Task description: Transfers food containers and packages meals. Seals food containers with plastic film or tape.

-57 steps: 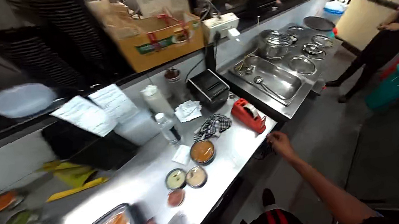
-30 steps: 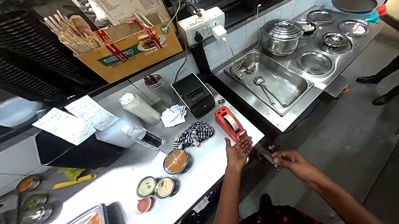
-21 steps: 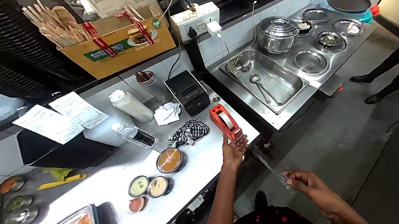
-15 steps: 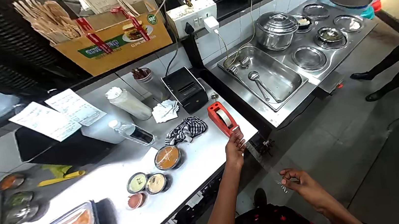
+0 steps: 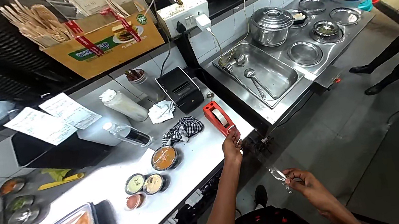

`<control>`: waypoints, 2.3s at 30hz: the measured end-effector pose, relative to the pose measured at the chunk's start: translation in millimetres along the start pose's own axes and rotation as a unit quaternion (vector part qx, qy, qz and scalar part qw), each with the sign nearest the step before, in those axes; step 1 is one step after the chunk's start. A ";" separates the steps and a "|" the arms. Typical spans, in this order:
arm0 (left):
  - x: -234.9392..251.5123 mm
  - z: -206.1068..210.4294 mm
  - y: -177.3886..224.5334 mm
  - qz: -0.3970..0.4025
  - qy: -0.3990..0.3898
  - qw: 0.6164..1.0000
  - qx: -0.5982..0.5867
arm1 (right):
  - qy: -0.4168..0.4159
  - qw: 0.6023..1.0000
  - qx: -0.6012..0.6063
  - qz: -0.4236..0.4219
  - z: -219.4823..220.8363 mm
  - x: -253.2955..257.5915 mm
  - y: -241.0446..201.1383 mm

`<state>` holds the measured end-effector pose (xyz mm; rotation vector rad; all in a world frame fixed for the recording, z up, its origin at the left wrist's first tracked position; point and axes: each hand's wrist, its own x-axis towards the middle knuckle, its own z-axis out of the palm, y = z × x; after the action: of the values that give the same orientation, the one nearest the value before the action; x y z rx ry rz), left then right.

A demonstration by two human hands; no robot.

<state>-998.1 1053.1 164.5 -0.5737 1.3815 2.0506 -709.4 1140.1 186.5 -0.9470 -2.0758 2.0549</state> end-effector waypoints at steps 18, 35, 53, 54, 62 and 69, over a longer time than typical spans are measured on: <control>-25.6 -178.9 22.3 0.116 0.140 0.983 0.003 | -0.259 0.955 -0.136 0.047 76.5 51.9 94.1; -6.3 -655.7 326.0 0.286 0.465 0.838 0.010 | -0.429 0.755 -0.463 -0.178 657.9 187.7 -144.8; 2.9 -716.0 313.2 0.265 0.312 0.824 0.391 | -0.231 0.784 -0.548 -0.177 691.5 169.2 -110.0; 5.0 -712.8 311.1 0.254 0.316 0.832 0.379 | -0.230 0.807 -0.514 -0.177 686.9 163.1 -108.1; 28.9 -700.3 276.3 0.218 0.364 0.874 0.236 | -0.278 0.942 -0.162 0.093 708.8 160.1 -86.2; 26.2 -694.3 281.8 0.234 0.372 0.857 0.270 | -0.223 0.953 -0.192 0.071 734.4 193.0 -68.9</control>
<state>-1192.9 333.7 82.9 -0.8814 2.6634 1.6670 -1228.7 587.9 104.4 -0.7336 -2.7963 2.1330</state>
